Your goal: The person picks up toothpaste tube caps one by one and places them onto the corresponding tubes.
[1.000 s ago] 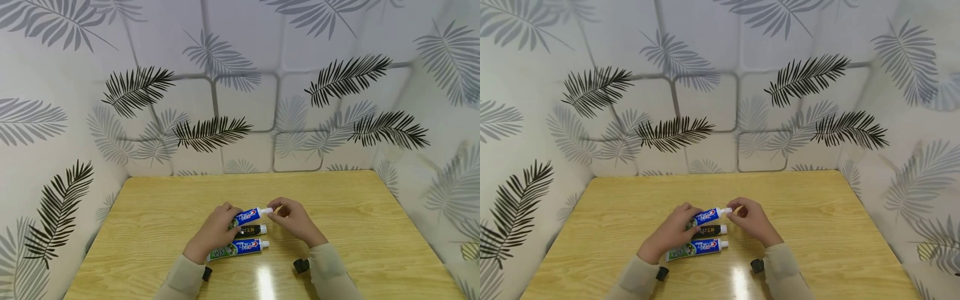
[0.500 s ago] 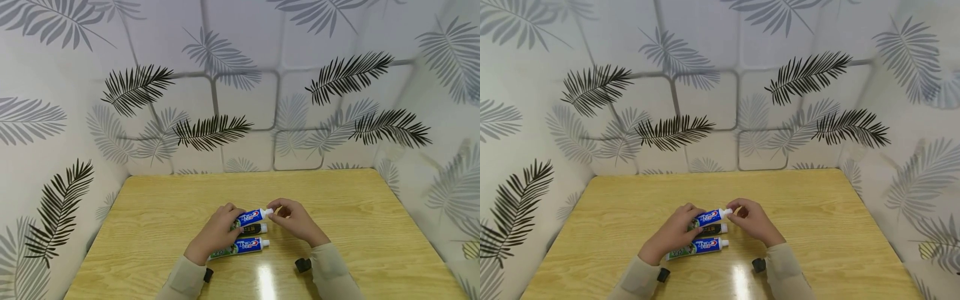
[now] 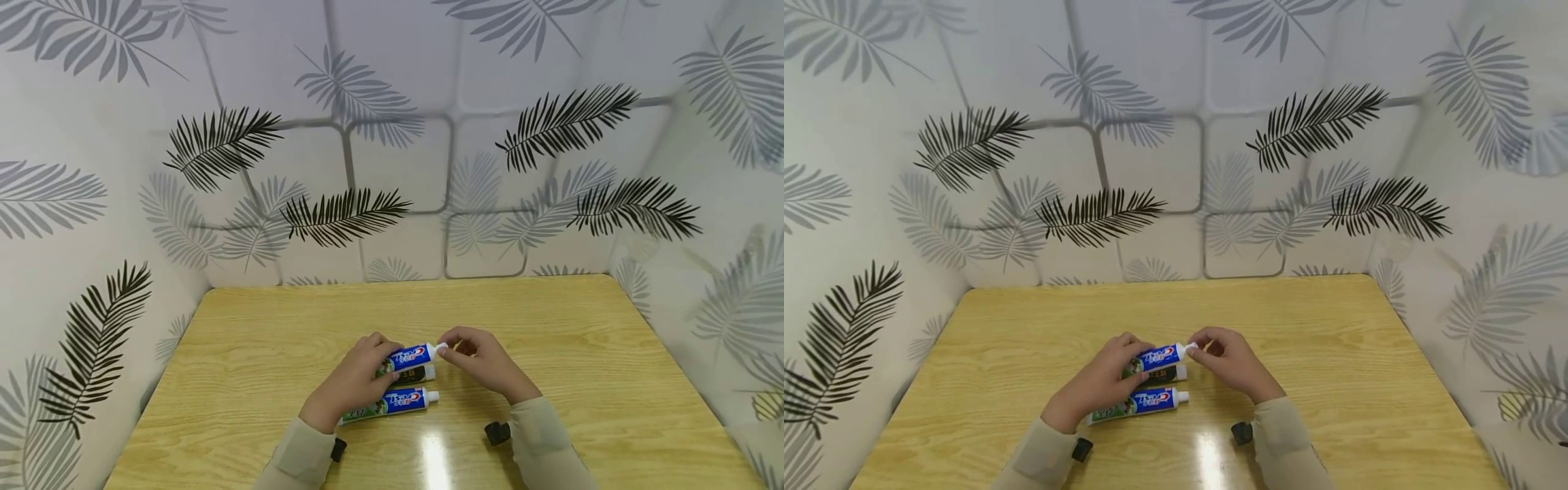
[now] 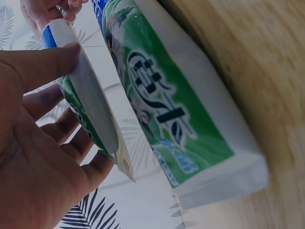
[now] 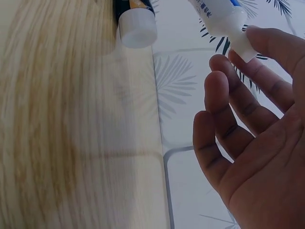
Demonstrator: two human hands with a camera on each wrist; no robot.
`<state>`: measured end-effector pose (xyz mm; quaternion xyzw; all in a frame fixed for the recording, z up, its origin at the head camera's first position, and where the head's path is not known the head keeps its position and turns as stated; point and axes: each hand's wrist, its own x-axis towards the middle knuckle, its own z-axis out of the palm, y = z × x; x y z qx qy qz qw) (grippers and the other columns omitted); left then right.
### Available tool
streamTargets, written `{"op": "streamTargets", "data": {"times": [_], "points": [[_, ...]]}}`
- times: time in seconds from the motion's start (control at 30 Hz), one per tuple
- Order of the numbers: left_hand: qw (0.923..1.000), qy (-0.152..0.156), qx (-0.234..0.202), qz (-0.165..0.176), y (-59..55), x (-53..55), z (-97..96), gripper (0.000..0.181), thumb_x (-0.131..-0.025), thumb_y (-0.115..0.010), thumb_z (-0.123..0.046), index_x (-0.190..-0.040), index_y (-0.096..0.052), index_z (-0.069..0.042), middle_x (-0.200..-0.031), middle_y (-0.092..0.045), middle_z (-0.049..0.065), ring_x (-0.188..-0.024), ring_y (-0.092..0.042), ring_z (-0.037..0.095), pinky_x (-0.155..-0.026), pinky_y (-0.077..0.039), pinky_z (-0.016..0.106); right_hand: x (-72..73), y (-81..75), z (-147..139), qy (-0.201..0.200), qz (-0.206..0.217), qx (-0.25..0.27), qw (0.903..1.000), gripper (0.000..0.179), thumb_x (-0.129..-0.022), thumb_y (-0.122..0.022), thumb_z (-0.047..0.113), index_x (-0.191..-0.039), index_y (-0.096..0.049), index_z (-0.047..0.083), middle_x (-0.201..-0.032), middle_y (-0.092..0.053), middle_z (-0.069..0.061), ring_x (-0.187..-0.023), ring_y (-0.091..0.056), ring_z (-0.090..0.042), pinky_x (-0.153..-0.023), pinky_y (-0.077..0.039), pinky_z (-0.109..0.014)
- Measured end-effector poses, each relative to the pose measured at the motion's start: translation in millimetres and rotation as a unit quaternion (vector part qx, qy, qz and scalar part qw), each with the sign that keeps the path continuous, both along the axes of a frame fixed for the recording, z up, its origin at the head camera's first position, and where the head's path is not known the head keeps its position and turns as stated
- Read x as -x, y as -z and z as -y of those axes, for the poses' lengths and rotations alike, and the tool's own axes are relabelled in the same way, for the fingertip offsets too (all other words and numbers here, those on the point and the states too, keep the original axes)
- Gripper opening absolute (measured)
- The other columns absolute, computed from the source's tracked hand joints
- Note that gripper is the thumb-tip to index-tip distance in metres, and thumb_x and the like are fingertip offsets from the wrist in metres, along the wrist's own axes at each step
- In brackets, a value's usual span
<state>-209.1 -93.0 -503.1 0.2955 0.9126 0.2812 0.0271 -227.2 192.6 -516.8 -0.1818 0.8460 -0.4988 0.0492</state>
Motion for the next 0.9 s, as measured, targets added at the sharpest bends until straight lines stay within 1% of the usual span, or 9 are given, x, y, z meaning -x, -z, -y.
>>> {"op": "streamTargets", "data": {"times": [0.1,0.2,0.43,0.6,0.73,0.9], "points": [[0.9999,0.006,-0.01,0.01,0.1,-0.1,-0.3,0.045,-0.104,-0.07,-0.018,-0.147,-0.062,-0.009,-0.122,-0.062,0.002,-0.11,-0.055,0.017,-0.094,-0.053,0.04,0.6,1.7,-1.5,-0.002,-0.001,-0.004,1.0,0.011,-0.103,-0.073,0.033,-0.107,-0.077,0.024,-0.103,-0.073,0.001,-0.082,-0.064,-0.022,-0.071,-0.054,-0.029],[0.9997,0.007,-0.012,0.019,0.9,-0.8,-0.3,0.044,-0.104,-0.07,-0.018,-0.147,-0.062,-0.01,-0.123,-0.062,0.002,-0.111,-0.055,0.016,-0.095,-0.053,0.04,0.5,2.5,-2.3,-0.005,-0.001,-0.003,1.0,0.011,-0.102,-0.073,0.034,-0.106,-0.077,0.024,-0.101,-0.072,0.001,-0.081,-0.064,-0.022,-0.071,-0.054,-0.029],[0.9991,0.012,-0.022,0.034,1.5,-0.7,0.1,0.044,-0.107,-0.065,-0.02,-0.15,-0.059,-0.012,-0.123,-0.06,0.001,-0.11,-0.054,0.015,-0.094,-0.052,0.039,-0.5,-1.6,-4.5,-0.016,-0.012,0.014,0.9997,0.016,-0.102,-0.074,0.029,-0.116,-0.077,0.021,-0.103,-0.072,-0.002,-0.084,-0.066,-0.022,-0.074,-0.057,-0.029],[0.9983,0.018,-0.024,0.049,2.8,0.1,0.5,0.044,-0.109,-0.062,-0.021,-0.152,-0.057,-0.012,-0.124,-0.059,0.001,-0.11,-0.052,0.015,-0.094,-0.051,0.038,-0.9,-5.4,-5.2,-0.025,-0.01,0.017,0.9995,0.02,-0.102,-0.074,0.026,-0.121,-0.077,0.02,-0.105,-0.074,-0.002,-0.086,-0.068,-0.021,-0.075,-0.058,-0.029],[0.9979,0.023,-0.026,0.055,2.6,0.0,0.5,0.044,-0.109,-0.061,-0.021,-0.152,-0.056,-0.012,-0.126,-0.059,0.001,-0.113,-0.052,0.016,-0.095,-0.052,0.039,-1.2,-8.1,-5.2,-0.023,-0.005,0.016,0.9996,0.02,-0.102,-0.074,0.026,-0.121,-0.077,0.02,-0.106,-0.074,-0.002,-0.088,-0.068,-0.019,-0.077,-0.058,-0.029],[0.9971,0.025,-0.037,0.062,0.7,-1.7,-0.2,0.043,-0.11,-0.061,-0.02,-0.152,-0.056,-0.012,-0.128,-0.059,0.002,-0.117,-0.052,0.018,-0.099,-0.052,0.042,-1.5,-8.9,-4.8,-0.016,0.0,0.014,0.9998,0.016,-0.102,-0.074,0.028,-0.115,-0.078,0.019,-0.104,-0.074,-0.001,-0.087,-0.068,-0.018,-0.077,-0.058,-0.029]]}}
